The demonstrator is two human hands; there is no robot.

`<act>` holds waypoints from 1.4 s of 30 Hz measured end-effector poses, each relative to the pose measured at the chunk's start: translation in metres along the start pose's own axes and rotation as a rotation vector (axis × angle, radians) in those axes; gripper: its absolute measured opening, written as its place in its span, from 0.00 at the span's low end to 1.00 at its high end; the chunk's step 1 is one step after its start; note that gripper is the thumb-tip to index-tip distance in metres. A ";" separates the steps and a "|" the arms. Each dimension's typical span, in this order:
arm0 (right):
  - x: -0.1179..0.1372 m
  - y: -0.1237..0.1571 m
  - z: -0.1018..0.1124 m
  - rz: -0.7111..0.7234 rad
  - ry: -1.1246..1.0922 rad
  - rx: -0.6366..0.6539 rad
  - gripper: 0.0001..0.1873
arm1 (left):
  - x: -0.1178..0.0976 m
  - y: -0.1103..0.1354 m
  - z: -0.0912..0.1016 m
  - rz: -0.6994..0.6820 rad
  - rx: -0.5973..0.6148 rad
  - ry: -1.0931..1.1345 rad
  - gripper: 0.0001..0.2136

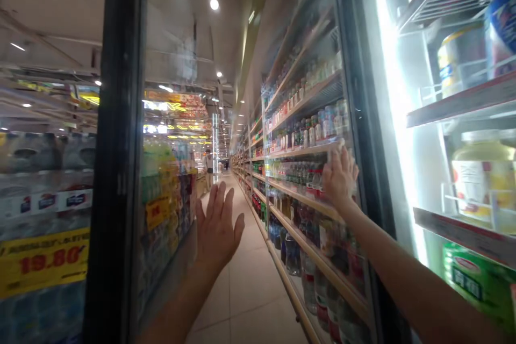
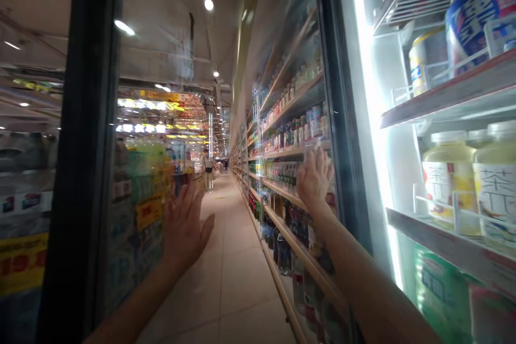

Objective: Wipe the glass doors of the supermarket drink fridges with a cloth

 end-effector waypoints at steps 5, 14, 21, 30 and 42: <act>0.052 0.019 -0.008 0.364 -0.022 0.111 0.25 | 0.005 -0.007 0.001 0.010 -0.009 -0.003 0.24; 0.038 0.002 -0.003 0.021 -0.043 -0.069 0.27 | 0.031 -0.014 0.002 0.047 -0.005 -0.003 0.27; 0.029 -0.005 -0.008 0.244 -0.002 0.074 0.25 | 0.033 -0.011 0.004 0.028 0.000 0.011 0.26; 0.082 0.004 -0.016 0.483 -0.037 0.187 0.24 | 0.033 -0.011 0.004 0.024 0.005 0.000 0.27; 0.120 0.061 -0.011 0.678 -0.122 0.210 0.25 | 0.033 -0.008 0.005 0.013 0.056 -0.032 0.24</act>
Point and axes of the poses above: each hand's wrist, its own y-axis away from the middle knuckle, its own z-axis out of the back of the hand, x = y × z, the point moved 8 cm from there along -y, towards the middle knuckle, and after that the axes turned 13 degrees about -z, right-handed, at the moved point
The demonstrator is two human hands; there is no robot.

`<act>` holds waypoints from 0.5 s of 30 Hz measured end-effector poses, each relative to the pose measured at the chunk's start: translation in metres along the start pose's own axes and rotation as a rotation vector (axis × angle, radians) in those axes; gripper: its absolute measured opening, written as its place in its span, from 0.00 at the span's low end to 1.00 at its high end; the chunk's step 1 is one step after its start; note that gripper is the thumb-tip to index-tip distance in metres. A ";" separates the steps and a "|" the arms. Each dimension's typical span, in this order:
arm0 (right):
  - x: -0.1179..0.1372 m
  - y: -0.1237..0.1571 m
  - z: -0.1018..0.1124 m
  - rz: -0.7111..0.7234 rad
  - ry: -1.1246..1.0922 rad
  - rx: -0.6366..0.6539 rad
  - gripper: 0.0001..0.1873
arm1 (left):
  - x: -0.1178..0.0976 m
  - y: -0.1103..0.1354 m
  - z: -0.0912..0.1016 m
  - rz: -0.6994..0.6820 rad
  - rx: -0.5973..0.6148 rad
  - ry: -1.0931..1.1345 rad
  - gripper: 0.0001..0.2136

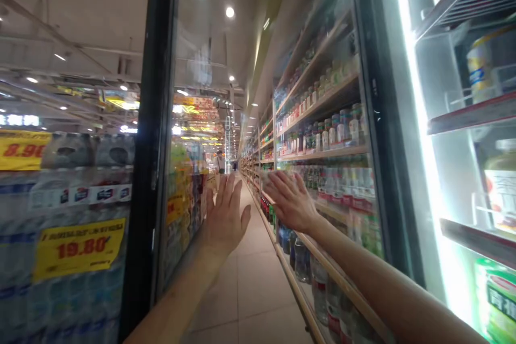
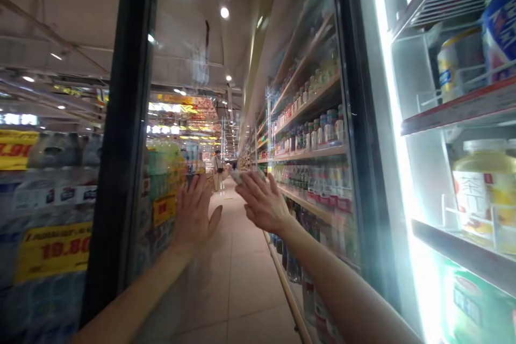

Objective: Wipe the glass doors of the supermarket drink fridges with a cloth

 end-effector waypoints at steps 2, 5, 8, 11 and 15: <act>-0.018 -0.006 0.006 -0.146 0.020 -0.063 0.25 | 0.000 0.002 0.000 -0.016 0.007 0.003 0.24; -0.061 -0.006 0.018 -0.568 0.058 -0.214 0.26 | 0.000 0.003 0.001 -0.020 0.007 0.015 0.24; -0.026 -0.002 0.007 -0.401 0.030 -0.133 0.27 | 0.001 0.006 0.002 -0.018 -0.006 0.025 0.24; 0.032 0.013 -0.007 -0.004 -0.012 -0.002 0.25 | 0.004 0.012 0.004 -0.040 -0.016 0.039 0.24; -0.008 0.015 0.007 -0.359 0.026 -0.168 0.26 | 0.000 0.013 0.014 -0.034 -0.066 0.105 0.24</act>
Point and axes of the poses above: each hand's wrist, its own y-axis away from the middle knuckle, its own z-axis out of the back of the hand, x = y × z, the point moved 8 cm from there along -y, towards the middle knuckle, and after that the axes turned 13 degrees about -z, right-handed, at the moved point
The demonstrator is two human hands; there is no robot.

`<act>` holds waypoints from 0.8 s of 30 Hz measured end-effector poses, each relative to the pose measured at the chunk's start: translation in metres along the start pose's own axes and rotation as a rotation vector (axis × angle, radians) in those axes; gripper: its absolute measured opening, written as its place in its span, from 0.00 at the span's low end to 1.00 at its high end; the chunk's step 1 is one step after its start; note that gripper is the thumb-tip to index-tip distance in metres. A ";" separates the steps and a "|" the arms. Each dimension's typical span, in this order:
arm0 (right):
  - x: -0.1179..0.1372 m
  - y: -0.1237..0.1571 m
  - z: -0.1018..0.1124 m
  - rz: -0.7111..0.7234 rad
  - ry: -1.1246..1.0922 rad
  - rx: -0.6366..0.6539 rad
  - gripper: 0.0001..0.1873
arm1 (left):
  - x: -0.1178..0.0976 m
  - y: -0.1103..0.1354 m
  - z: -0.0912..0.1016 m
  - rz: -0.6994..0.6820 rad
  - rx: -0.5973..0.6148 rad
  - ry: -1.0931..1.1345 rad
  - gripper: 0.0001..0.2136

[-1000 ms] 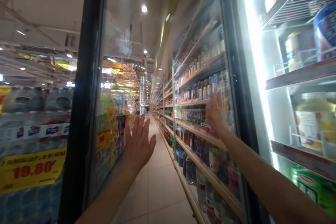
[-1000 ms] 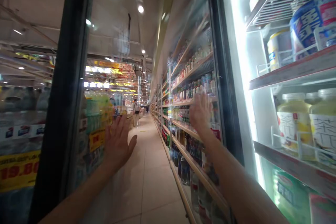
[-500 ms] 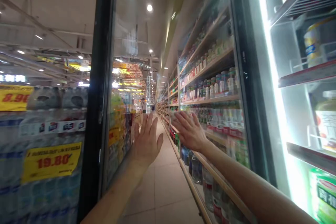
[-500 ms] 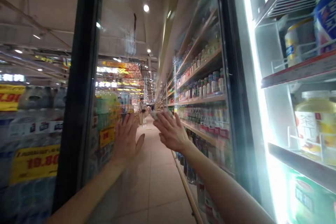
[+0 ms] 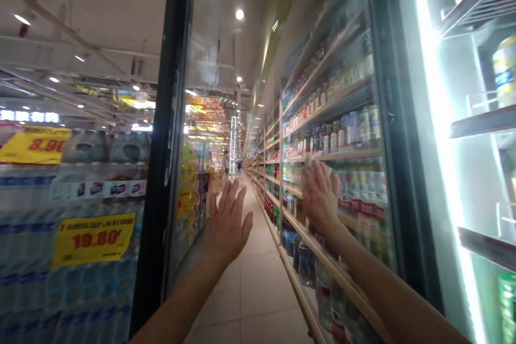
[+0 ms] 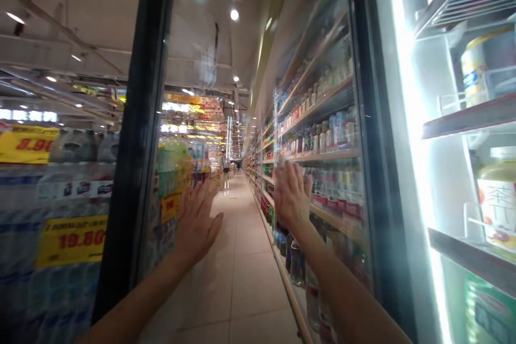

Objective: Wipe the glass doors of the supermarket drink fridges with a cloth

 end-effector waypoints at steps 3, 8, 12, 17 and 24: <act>-0.011 -0.008 -0.001 -0.121 -0.056 -0.006 0.29 | -0.027 -0.018 0.005 -0.047 -0.073 0.224 0.24; 0.006 0.008 -0.006 -0.091 -0.399 0.091 0.30 | -0.073 -0.054 -0.015 -0.020 -0.096 0.672 0.24; -0.037 0.017 0.006 -0.173 -0.414 0.012 0.28 | -0.092 -0.076 -0.040 0.051 -0.082 0.535 0.22; -0.076 0.020 0.015 -0.169 -0.096 -0.081 0.27 | -0.104 -0.100 -0.061 -0.041 -0.053 0.219 0.19; -0.085 0.029 0.012 -0.182 0.004 -0.010 0.27 | 0.027 -0.024 -0.012 0.204 -0.015 -0.021 0.25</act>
Point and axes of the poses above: each hand's wrist, its own y-axis away from the middle knuckle, its own z-axis out of the back of the hand, x = y × z, the point moved 8 cm from there along -y, towards the middle knuckle, and after that the axes turned 13 degrees about -z, right-handed, at the moved point
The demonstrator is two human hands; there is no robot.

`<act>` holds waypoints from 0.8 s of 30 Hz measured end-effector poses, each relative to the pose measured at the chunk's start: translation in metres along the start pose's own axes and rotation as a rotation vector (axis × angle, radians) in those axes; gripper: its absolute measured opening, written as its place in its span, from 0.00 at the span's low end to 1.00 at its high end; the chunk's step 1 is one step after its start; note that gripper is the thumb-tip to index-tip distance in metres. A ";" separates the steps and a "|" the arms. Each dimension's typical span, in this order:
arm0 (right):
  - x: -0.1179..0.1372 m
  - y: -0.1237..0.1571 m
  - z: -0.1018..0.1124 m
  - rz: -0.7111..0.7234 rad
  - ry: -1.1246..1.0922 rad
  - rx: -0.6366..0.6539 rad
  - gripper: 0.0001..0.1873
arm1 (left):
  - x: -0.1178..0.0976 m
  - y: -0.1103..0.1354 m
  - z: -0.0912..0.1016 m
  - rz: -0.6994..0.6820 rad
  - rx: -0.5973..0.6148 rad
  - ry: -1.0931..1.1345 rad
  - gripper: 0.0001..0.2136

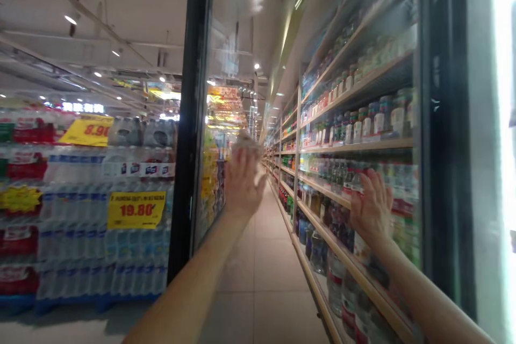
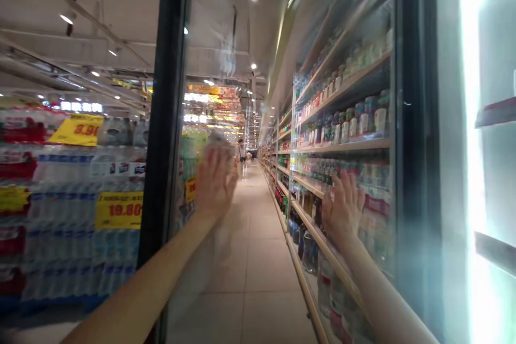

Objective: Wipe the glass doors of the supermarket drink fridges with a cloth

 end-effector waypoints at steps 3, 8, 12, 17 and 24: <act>-0.003 0.003 0.001 0.006 0.025 -0.004 0.26 | 0.005 0.024 0.009 0.076 -0.064 -0.039 0.29; -0.004 0.003 0.002 0.054 0.046 -0.011 0.24 | -0.105 0.018 -0.032 -0.382 0.058 0.143 0.29; -0.003 0.003 0.003 0.061 0.032 -0.005 0.25 | -0.037 0.016 -0.010 -0.120 -0.059 0.012 0.29; -0.004 0.003 0.005 0.042 0.007 -0.016 0.26 | -0.001 0.038 0.013 0.002 -0.109 -0.071 0.29; -0.009 0.004 0.003 0.062 0.009 -0.013 0.25 | 0.006 0.041 0.010 -0.060 -0.056 -0.063 0.30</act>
Point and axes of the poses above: each hand's wrist, its own y-axis away from the middle knuckle, its own z-axis out of the back of the hand, x = y × z, the point moved 8 cm from there along -y, towards the middle knuckle, and after that the axes turned 13 degrees about -z, right-handed, at the moved point
